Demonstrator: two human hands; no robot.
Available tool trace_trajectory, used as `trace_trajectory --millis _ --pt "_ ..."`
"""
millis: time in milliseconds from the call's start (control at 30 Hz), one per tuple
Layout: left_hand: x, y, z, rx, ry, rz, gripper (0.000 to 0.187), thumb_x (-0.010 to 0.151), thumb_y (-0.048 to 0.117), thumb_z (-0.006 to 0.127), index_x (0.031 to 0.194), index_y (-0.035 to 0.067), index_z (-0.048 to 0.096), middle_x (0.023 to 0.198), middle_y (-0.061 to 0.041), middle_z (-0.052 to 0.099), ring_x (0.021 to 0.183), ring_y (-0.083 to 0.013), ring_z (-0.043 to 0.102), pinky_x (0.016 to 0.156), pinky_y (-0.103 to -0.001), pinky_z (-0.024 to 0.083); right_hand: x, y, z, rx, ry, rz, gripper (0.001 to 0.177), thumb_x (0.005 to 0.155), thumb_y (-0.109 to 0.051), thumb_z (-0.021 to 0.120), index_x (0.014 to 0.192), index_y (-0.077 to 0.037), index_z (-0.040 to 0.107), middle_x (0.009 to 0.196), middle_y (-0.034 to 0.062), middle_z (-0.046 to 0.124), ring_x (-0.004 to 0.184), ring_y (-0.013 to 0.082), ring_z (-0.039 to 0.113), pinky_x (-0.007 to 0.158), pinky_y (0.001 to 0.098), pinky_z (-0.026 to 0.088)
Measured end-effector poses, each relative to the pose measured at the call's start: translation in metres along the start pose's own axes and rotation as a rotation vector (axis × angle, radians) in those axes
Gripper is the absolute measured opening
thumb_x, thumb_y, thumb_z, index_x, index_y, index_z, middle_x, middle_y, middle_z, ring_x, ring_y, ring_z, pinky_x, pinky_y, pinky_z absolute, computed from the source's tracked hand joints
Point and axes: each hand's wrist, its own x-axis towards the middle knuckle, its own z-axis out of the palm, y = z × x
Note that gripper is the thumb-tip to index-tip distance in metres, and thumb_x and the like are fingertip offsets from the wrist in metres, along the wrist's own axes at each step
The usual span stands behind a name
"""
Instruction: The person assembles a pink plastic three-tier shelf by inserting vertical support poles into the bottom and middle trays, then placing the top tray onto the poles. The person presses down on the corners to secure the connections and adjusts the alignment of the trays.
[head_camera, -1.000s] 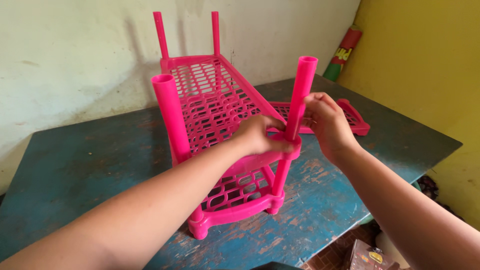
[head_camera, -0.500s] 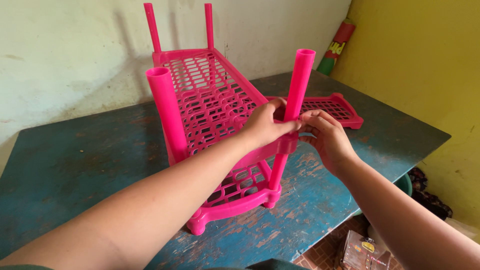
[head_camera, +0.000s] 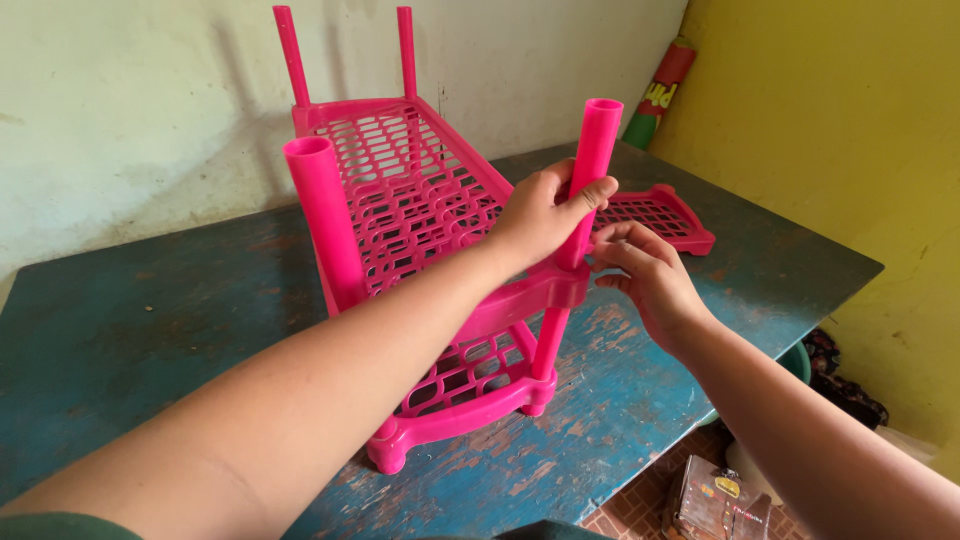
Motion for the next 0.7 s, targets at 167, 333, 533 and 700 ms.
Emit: trace_trajectory --millis 167,333,533,700 --pt "0.020 -0.007 -0.012 -0.380 -0.223 -0.024 0.063 0.099 0.061 0.052 0.121 0.004 0.066 0.103 -0.008 0.072 0.101 -0.0173 0.068 0.092 -0.033 0.056 0.010 -0.005 0.003 -0.036 -0.033 0.005 0.011 0.098 -0.015 0.059 0.107 -0.010 0.061 0.100 0.0010 0.066 0.096 0.0133 0.064 0.089 0.0353 0.052" --pt "0.022 0.003 -0.014 -0.528 -0.285 -0.059 0.067 0.099 0.064 0.047 0.131 0.006 0.059 0.113 -0.009 0.069 0.110 -0.0176 0.066 0.101 -0.035 0.053 0.012 -0.006 0.003 -0.047 -0.021 0.021 0.011 0.097 -0.015 0.059 0.108 -0.012 0.061 0.101 -0.0002 0.066 0.098 0.0120 0.064 0.089 0.0352 0.051" --pt "0.040 0.022 -0.023 -0.523 -0.345 -0.174 0.060 0.084 0.068 0.066 0.097 0.009 0.066 0.085 -0.004 0.071 0.085 -0.0150 0.070 0.085 -0.032 0.057 0.017 0.002 0.000 -0.053 -0.034 0.050 0.012 0.095 -0.013 0.061 0.107 -0.011 0.061 0.101 0.0012 0.068 0.099 0.0127 0.065 0.091 0.0354 0.052" --pt "0.068 0.030 0.002 -0.733 -0.256 -0.244 0.051 0.088 0.049 0.081 0.066 0.018 0.048 0.057 0.004 0.048 0.049 -0.0090 0.045 0.050 -0.027 0.038 0.024 0.006 -0.009 -0.036 -0.050 0.043 0.015 0.093 -0.010 0.063 0.108 -0.008 0.063 0.101 0.0026 0.069 0.099 0.0141 0.066 0.091 0.0354 0.052"
